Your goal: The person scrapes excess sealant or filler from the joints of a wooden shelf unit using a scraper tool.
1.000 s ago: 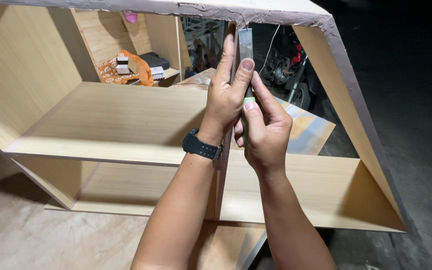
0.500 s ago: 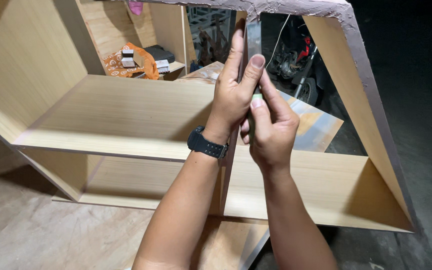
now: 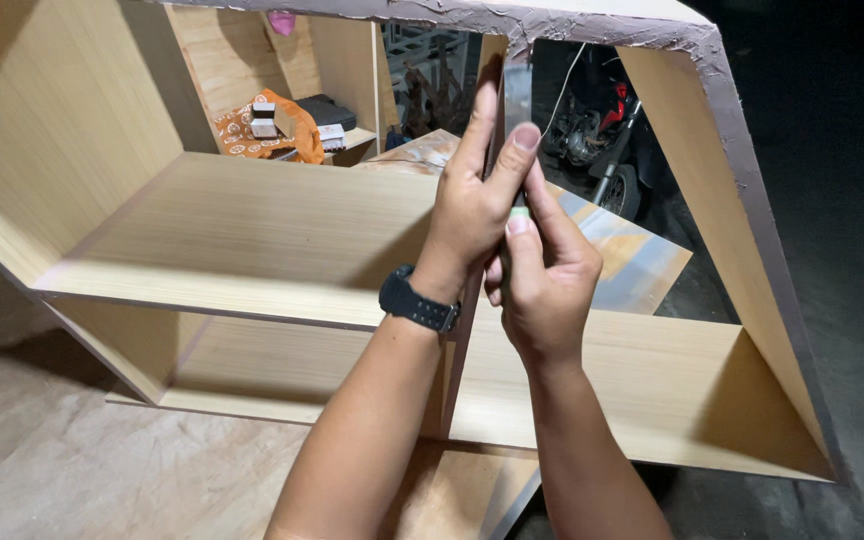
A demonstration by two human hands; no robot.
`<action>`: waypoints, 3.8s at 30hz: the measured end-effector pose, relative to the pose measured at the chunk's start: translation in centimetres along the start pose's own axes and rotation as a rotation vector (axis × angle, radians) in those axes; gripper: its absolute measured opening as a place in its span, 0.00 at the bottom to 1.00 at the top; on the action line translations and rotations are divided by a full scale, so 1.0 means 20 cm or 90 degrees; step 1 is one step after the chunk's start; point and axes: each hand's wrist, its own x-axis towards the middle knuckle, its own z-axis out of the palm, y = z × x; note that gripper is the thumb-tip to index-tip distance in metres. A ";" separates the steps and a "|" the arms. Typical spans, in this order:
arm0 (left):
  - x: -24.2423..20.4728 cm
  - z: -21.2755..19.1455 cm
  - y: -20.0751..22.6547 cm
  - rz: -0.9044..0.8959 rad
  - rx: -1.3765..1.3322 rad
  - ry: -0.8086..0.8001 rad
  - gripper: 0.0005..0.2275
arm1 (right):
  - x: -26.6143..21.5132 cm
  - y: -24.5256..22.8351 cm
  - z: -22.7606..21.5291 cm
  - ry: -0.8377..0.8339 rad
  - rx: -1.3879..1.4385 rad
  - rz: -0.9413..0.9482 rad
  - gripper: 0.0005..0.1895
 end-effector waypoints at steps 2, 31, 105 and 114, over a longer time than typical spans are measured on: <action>-0.01 0.00 0.02 0.010 -0.015 -0.003 0.36 | 0.00 -0.01 0.00 0.000 -0.004 0.003 0.28; -0.03 0.01 0.02 -0.004 -0.020 -0.008 0.32 | -0.01 0.01 -0.01 0.015 -0.071 -0.027 0.26; 0.04 0.05 0.03 -0.054 -0.102 0.089 0.32 | 0.06 0.00 0.05 0.030 0.012 -0.130 0.24; 0.03 0.05 0.01 -0.058 -0.135 0.096 0.31 | 0.04 0.02 0.05 0.034 0.009 -0.129 0.24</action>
